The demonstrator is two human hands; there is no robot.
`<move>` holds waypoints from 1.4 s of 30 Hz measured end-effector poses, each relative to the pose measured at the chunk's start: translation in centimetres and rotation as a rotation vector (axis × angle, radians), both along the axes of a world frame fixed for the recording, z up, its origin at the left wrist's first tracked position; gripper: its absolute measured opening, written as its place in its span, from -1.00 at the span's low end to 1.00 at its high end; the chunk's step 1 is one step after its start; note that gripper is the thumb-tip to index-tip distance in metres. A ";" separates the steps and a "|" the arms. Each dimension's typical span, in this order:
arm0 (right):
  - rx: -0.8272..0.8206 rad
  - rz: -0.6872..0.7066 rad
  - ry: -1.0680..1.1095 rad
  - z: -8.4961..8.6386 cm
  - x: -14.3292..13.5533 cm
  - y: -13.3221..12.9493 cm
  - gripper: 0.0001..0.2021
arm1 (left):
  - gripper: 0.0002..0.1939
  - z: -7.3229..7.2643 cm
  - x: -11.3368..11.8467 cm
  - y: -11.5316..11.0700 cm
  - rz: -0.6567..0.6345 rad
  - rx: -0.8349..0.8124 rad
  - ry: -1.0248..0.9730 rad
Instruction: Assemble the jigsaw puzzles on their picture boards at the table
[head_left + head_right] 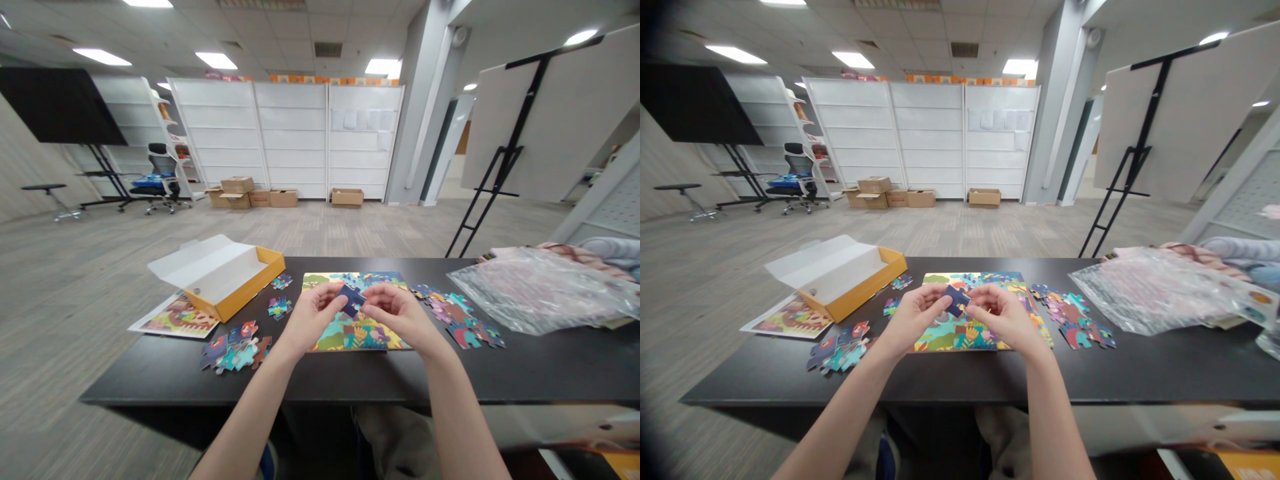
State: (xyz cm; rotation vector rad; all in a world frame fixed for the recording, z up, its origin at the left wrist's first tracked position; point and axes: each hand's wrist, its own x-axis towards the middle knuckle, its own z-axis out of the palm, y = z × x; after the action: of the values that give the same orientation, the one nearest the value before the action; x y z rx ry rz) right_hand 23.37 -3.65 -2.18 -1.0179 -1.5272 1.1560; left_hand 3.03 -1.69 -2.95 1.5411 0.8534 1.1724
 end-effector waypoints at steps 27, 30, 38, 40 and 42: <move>0.020 -0.125 -0.101 -1.7 -0.7 1.6 -0.86 | -0.51 0.0 -1.0 0.5 -0.015 0.370 0.373; 0.002 -0.166 -0.133 -1.7 -1.2 1.7 -0.90 | -0.53 0.0 -1.7 1.2 -0.003 0.426 0.516; 0.099 -0.221 -0.157 -1.3 0.5 2.1 -0.87 | -0.61 -1.7 -5.2 9.0 0.197 0.371 1.021; 0.094 -0.241 -0.148 -1.4 1.6 2.0 -0.85 | -0.57 -2.4 -5.7 11.3 0.212 0.345 1.038; 0.092 -0.272 -0.131 -1.5 2.8 2.0 -0.82 | -0.56 -3.1 -6.0 13.0 0.210 0.344 1.064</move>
State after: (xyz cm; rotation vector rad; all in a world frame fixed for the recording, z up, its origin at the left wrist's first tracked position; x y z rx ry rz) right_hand 26.14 -1.69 -3.67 -1.2158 -1.4745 0.8363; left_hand -2.99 11.27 -6.10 2.4536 1.5737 0.5757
